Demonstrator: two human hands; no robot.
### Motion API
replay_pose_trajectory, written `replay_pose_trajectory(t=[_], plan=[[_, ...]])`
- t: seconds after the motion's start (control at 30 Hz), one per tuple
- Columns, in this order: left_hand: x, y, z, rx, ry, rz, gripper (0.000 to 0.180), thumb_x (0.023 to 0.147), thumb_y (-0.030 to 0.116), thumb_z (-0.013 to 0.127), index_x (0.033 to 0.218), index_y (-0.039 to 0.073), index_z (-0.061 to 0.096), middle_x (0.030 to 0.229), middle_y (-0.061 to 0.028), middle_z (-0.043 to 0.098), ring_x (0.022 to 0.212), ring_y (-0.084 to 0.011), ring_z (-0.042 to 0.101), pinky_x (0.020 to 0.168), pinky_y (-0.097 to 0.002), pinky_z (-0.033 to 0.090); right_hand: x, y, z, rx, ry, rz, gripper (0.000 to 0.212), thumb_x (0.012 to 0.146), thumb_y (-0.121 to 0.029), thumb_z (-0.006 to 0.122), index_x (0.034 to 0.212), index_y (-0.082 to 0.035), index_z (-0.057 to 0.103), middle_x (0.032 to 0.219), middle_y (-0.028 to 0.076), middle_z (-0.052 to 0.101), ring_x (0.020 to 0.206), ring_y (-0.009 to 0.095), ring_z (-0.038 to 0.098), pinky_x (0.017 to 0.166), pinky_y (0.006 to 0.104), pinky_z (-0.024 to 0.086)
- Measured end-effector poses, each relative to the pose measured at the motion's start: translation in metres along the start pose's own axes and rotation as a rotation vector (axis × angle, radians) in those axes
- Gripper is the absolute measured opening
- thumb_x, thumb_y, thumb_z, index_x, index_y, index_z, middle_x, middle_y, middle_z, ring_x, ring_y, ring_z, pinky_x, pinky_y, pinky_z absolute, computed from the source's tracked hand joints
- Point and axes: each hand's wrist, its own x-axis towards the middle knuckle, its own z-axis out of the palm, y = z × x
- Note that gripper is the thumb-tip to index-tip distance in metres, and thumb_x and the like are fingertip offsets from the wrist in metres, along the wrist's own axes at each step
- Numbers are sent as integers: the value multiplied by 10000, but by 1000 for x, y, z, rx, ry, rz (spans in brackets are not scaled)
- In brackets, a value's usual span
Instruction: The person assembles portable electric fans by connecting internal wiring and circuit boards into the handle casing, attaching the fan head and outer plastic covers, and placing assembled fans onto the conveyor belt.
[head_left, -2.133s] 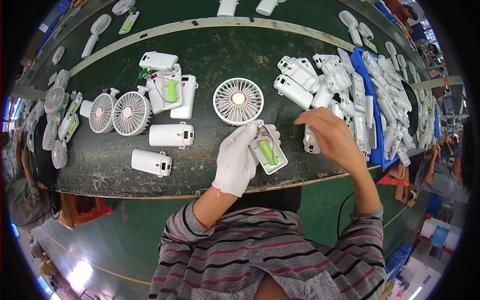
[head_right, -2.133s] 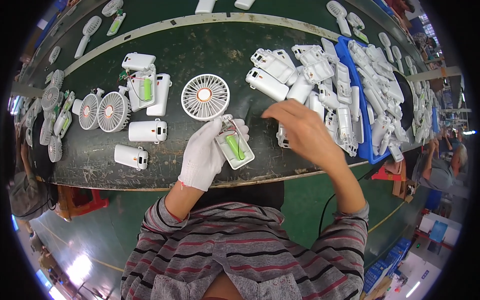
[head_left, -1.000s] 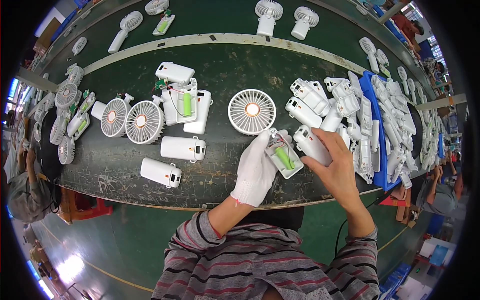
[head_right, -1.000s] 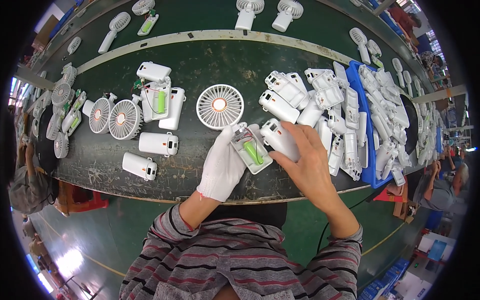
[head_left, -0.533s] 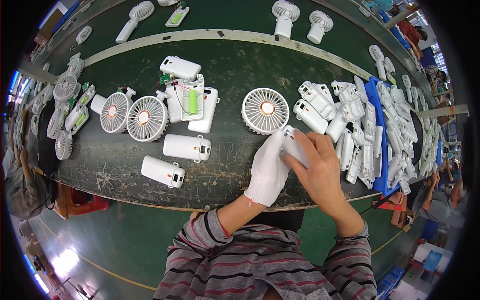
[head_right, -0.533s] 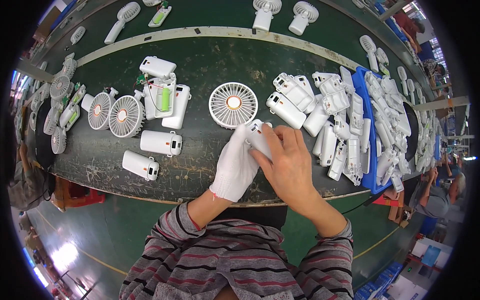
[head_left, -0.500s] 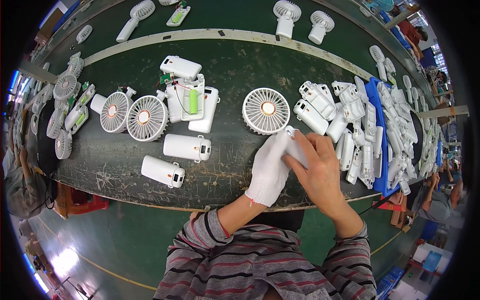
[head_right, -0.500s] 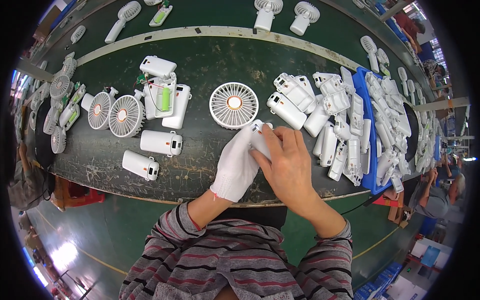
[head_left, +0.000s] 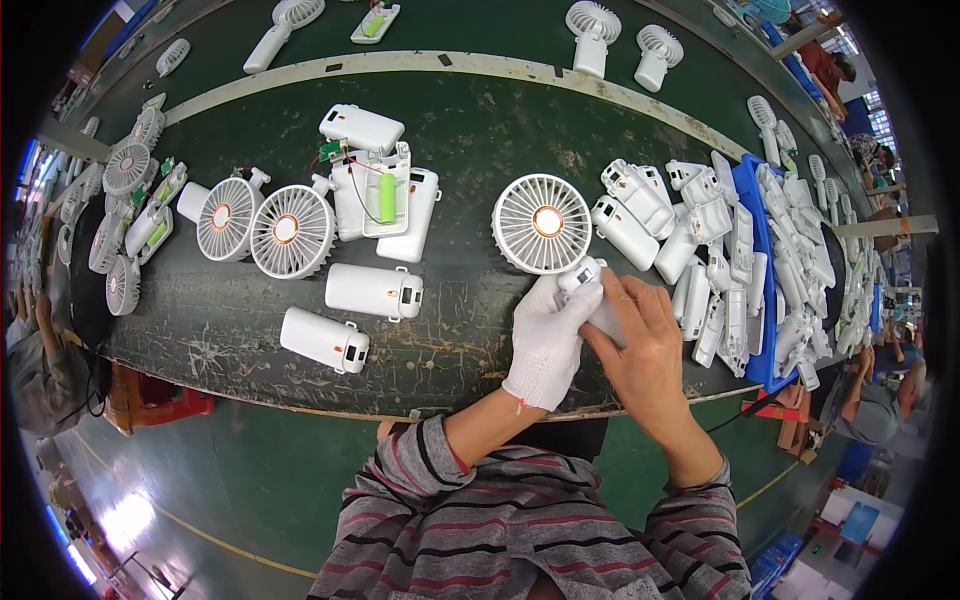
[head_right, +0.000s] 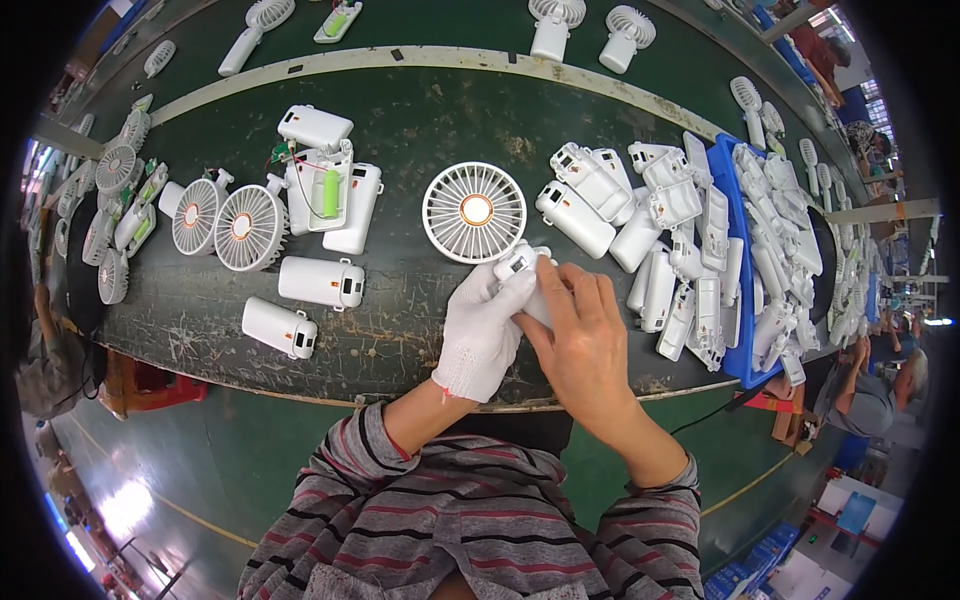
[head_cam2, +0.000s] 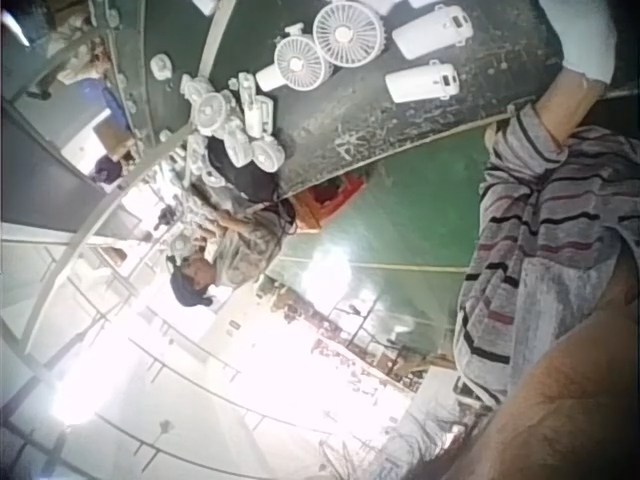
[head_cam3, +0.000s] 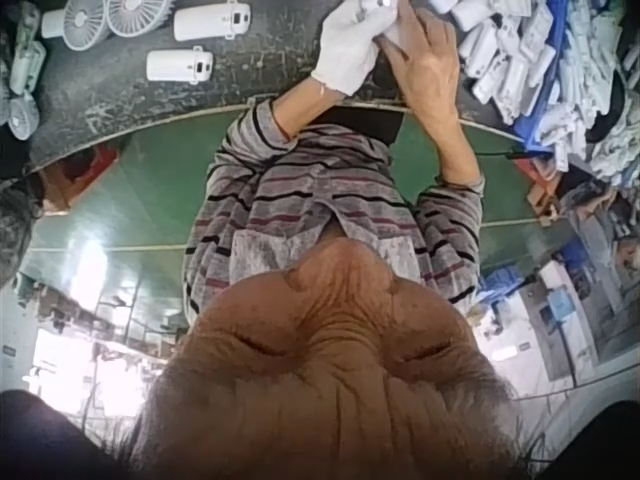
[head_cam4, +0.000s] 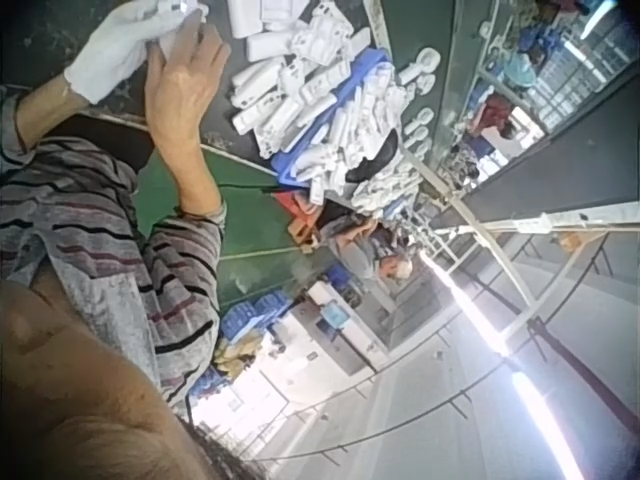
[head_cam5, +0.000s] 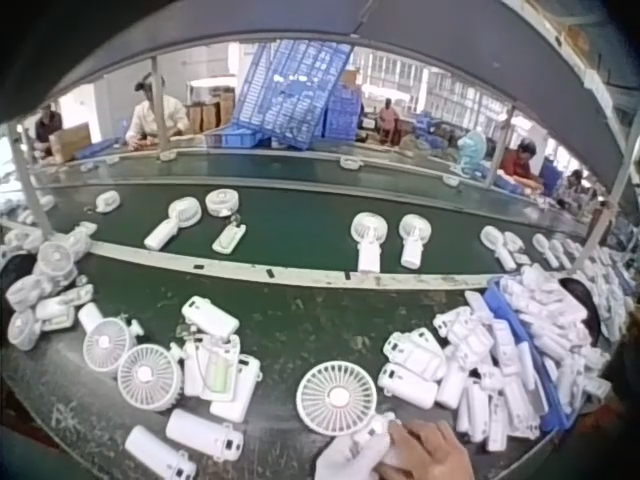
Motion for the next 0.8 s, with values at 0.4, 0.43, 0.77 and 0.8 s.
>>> replay_pose_trajectory(t=[0.4, 0.43, 0.77, 0.8], plan=[[-15, 23, 8, 111, -341, -25, 419, 887, 57, 494, 1275, -68, 398, 1165, -195, 557, 867, -223, 631, 577, -305, 551, -10, 21, -18, 1141, -591, 626, 236, 795, -169, 716, 873, 40, 635, 695, 60, 629, 603, 112, 588, 551, 257, 462], [-17, 33, 8, 118, -372, -121, 585, 837, 130, 628, 1310, -51, 337, 1196, -186, 523, 1133, -277, 534, 966, -392, 448, -10, 18, -18, 1147, -586, 625, 236, 795, -169, 716, 873, 40, 635, 695, 60, 629, 603, 112, 588, 551, 257, 462], [-24, 41, -3, 287, -264, 84, 565, 840, 28, 551, 1343, -76, 314, 1200, -183, 526, 1102, -263, 544, 988, -391, 416, 1, 3, -7, 737, -322, 285, 272, 769, -177, 729, 897, 30, 608, 692, 68, 620, 574, 102, 565, 516, 260, 439], [-23, 43, 0, 259, -229, 84, 531, 843, -21, 513, 1336, -75, 324, 1184, -180, 536, 1094, -258, 549, 986, -387, 416, 8, 2, -10, 800, -452, 404, 308, 766, -197, 723, 914, 43, 599, 694, 79, 617, 600, 139, 587, 547, 292, 454]])
